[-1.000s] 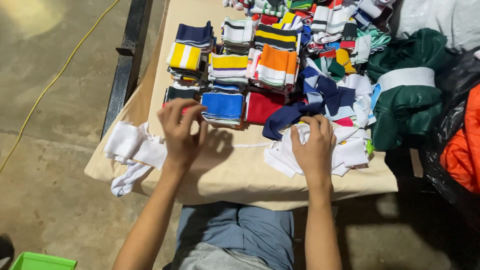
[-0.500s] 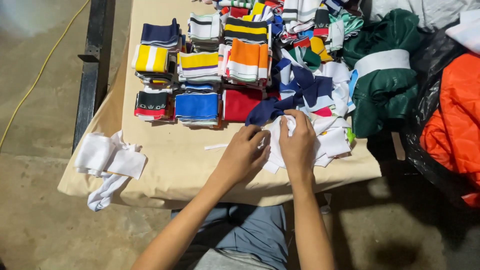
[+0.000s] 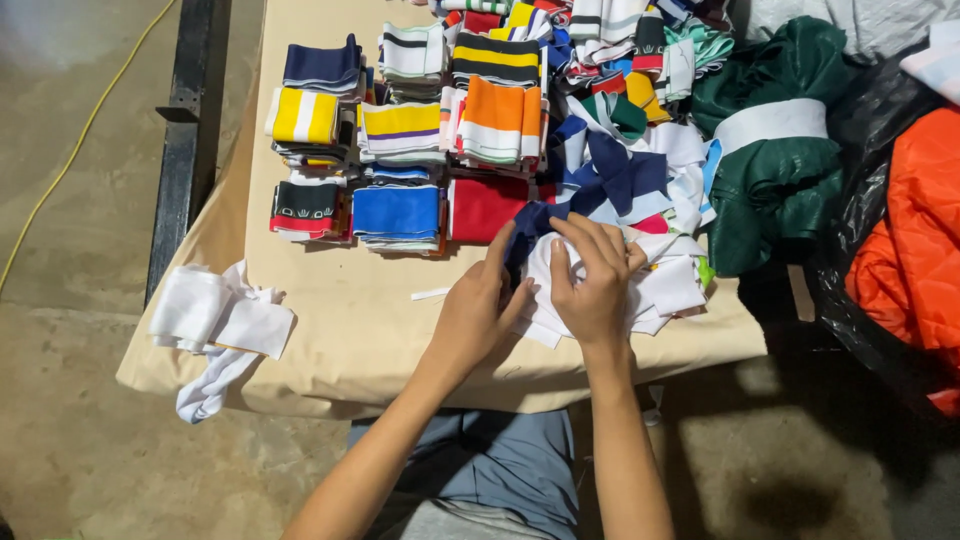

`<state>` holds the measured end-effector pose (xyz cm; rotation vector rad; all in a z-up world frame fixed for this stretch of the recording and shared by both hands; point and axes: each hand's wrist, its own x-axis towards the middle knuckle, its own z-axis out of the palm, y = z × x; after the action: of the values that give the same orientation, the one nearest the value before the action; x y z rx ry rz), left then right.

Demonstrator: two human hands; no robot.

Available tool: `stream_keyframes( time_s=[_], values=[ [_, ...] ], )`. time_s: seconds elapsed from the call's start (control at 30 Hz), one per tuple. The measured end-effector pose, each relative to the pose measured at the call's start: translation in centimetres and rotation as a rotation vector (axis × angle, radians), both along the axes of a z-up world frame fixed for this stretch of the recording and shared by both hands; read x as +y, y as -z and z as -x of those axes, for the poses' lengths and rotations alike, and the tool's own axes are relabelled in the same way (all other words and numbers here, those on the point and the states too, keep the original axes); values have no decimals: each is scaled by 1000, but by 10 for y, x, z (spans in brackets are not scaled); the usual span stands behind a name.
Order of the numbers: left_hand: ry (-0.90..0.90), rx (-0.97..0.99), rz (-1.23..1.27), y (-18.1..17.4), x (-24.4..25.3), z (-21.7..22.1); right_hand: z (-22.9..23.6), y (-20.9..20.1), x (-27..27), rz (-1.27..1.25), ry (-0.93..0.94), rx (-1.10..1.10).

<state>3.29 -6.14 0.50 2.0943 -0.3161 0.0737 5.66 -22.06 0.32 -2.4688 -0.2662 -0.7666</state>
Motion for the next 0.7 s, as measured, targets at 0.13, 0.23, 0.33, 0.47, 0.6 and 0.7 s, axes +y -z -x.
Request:
stream_keyframes(
  time_s=[0.13, 0.23, 0.33, 0.47, 0.6, 0.7],
  values=[
    [12, -52, 130, 1, 5, -3, 6, 3, 0, -68, -260, -184],
    [45, -33, 103, 39, 9, -11, 9, -4, 4, -76, -457, -252],
    [9, -53, 181, 36, 10, -11, 7, -11, 3, -181, -417, -197],
    [-54, -95, 337, 19, 12, -10, 1, -16, 3, -261, -199, -118],
    [-55, -102, 513, 2, 16, -7, 1, -19, 10, -219, -100, 50],
    [-15, -57, 572, 7, 18, -7, 0, -19, 12, -217, -49, 70]
  ],
)
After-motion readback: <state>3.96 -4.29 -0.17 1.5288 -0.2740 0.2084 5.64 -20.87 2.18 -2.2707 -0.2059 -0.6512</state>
